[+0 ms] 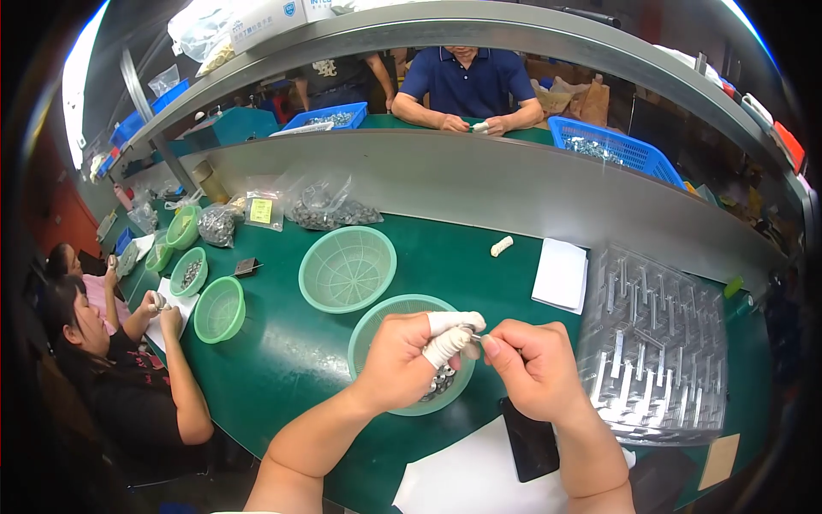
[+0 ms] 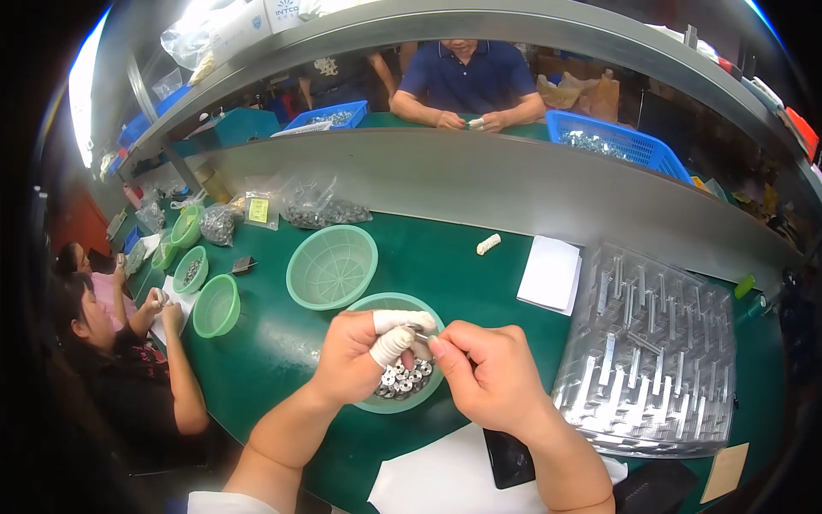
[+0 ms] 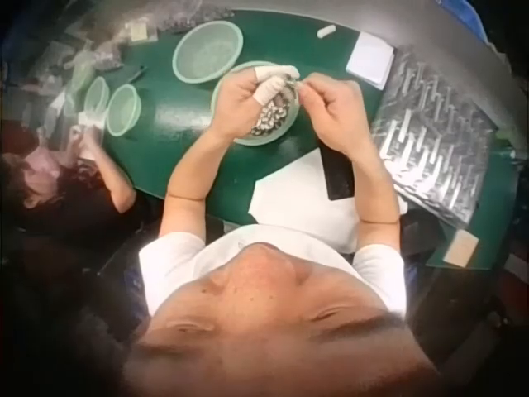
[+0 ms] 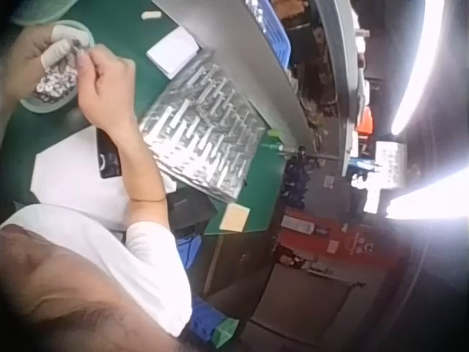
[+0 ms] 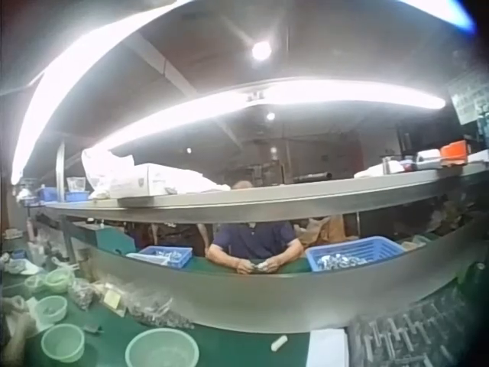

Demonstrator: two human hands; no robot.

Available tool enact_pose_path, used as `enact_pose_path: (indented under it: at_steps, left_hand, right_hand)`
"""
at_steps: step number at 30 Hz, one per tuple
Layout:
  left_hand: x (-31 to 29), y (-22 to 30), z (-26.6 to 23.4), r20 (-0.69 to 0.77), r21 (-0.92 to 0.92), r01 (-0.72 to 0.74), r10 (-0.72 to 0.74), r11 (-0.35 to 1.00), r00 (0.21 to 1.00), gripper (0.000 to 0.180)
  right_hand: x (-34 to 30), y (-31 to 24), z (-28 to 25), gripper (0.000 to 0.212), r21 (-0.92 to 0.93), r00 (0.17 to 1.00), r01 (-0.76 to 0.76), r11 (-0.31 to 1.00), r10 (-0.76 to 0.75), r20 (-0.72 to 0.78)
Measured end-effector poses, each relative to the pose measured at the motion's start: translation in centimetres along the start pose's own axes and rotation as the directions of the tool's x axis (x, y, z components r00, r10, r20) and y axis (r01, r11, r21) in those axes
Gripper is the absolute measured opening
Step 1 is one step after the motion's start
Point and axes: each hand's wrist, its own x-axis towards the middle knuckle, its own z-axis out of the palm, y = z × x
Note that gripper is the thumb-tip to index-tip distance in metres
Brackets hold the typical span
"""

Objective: Assemble small metal components from a bowl onto a cylindrical base at a workstation.

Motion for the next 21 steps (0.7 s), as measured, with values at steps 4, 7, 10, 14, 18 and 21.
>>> enact_pose_path:
  at_steps: [4,7,10,14,18,21]
  left_hand:
    - [-0.2,0.3,0.4,0.043,0.188,-0.060,0.053,0.980,0.998,0.025]
    - [-0.1,0.4,0.9,0.034,0.314,-0.136,0.132,0.940,0.991,0.028]
    - [-0.2,-0.1,1.3,0.006,0.395,-0.211,0.227,0.894,0.974,0.032]
    - [-0.3,-0.4,2.1,-0.029,0.503,-0.276,0.335,0.819,0.942,0.038]
    - [-0.6,-0.8,2.3,-0.020,0.612,-0.308,0.404,0.728,0.915,0.039]
    - [-0.7,-0.8,2.6,-0.035,0.615,-0.296,0.400,0.731,0.916,0.038]
  right_hand:
    - [0.0,0.6,0.3,0.021,-0.116,0.998,0.033,0.993,-0.040,-0.056]
    - [-0.1,0.7,0.5,0.017,-0.195,0.992,0.053,0.979,-0.075,-0.106]
    - [-0.1,0.8,0.9,0.015,-0.259,0.981,0.075,0.963,-0.118,-0.153]
    - [0.0,1.1,1.5,0.013,-0.379,0.958,0.120,0.918,-0.208,-0.200]
    - [-0.2,1.5,1.8,0.012,-0.452,0.945,0.134,0.882,-0.251,-0.208]
    - [-0.2,1.7,1.9,0.014,-0.389,0.952,0.120,0.913,-0.218,-0.216]
